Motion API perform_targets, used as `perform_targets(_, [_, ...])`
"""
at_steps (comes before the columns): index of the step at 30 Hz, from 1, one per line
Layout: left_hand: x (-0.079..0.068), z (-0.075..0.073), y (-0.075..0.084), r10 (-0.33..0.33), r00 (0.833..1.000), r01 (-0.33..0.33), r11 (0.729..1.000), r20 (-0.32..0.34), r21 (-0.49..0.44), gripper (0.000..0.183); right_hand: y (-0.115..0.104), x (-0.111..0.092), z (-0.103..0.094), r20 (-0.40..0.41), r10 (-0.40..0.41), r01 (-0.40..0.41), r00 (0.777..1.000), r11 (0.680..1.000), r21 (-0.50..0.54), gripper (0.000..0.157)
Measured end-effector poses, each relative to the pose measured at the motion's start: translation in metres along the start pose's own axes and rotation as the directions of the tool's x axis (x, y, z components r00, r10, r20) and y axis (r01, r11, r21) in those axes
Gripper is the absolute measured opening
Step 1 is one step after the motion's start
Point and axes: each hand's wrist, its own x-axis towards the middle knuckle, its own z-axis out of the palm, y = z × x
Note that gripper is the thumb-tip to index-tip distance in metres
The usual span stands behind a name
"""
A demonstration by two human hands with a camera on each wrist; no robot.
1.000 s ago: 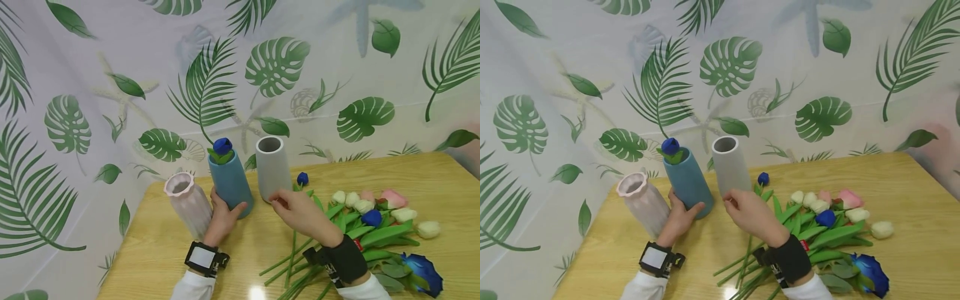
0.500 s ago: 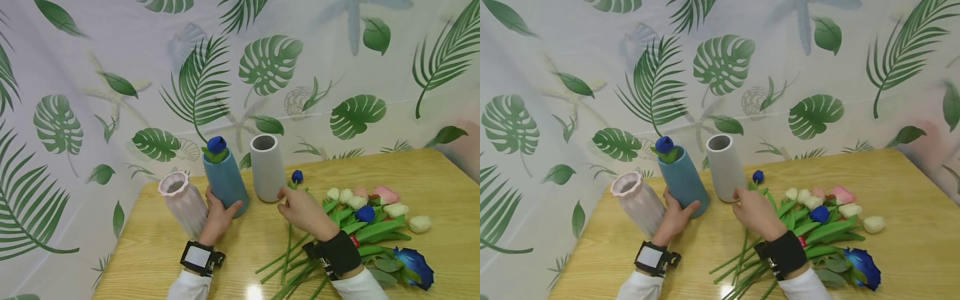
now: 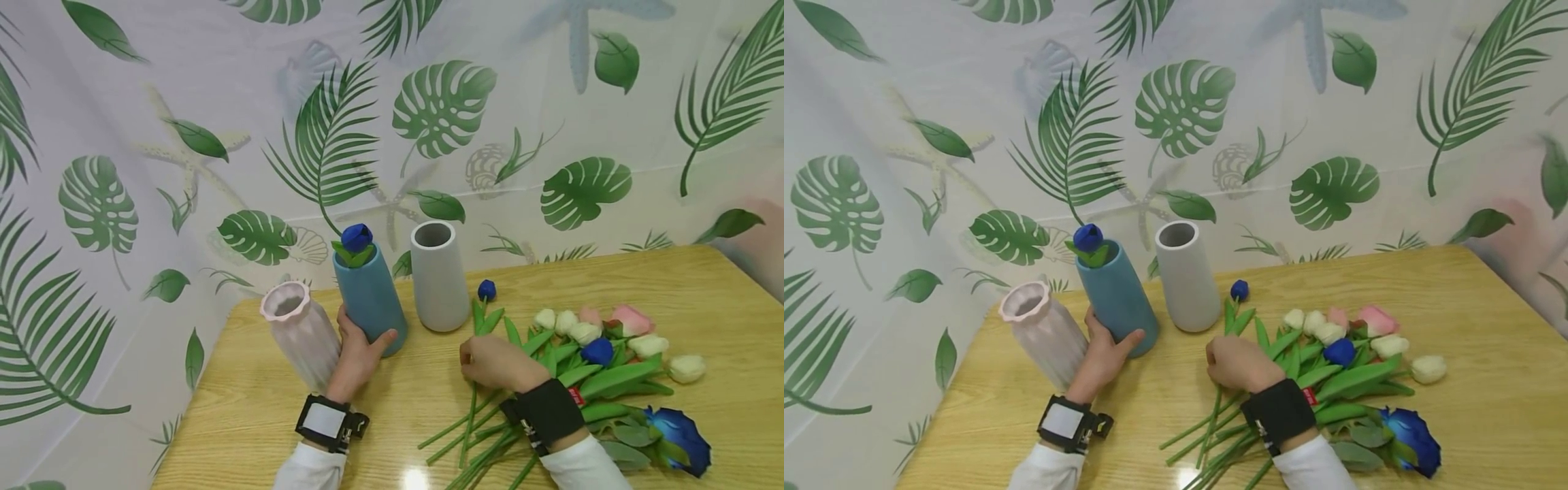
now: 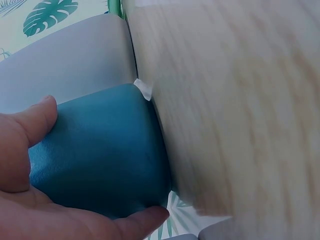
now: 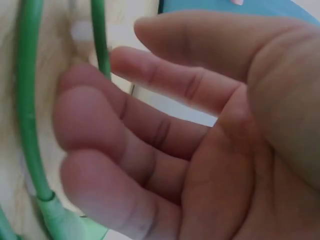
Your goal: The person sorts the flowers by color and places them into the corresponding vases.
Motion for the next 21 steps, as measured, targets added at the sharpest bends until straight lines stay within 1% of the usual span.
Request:
perform_targets(3, [-0.0004, 0.0004, 0.0002, -0.002, 1.000, 0.002, 1.000, 0.001, 0.007, 0.106, 0.0026, 0.0004, 0.0014, -0.006, -0.021, 0.021, 1.000, 1.000, -0.005, 0.019])
perform_targets(6, [-0.0006, 0.0003, 0.0003, -0.002, 1.000, 0.002, 1.000, 0.001, 0.009, 0.106, 0.0043, 0.0000, 0.0020, -0.004, -0.020, 0.020, 1.000, 1.000, 0.001, 0.022])
perform_targets(17, [0.0006, -0.0004, 0.0002, 0.014, 1.000, -0.014, 1.000, 0.009, 0.002, 0.105, 0.0037, -0.0028, 0.0025, -0.009, -0.042, 0.042, 0.999, 0.999, 0.011, 0.025])
perform_targets(21, [0.0011, -0.0003, -0.0009, 0.015, 1.000, -0.015, 1.000, 0.007, 0.008, 0.105, 0.0024, -0.0019, 0.0024, -0.024, -0.033, 0.034, 0.999, 0.999, 0.020, 0.026])
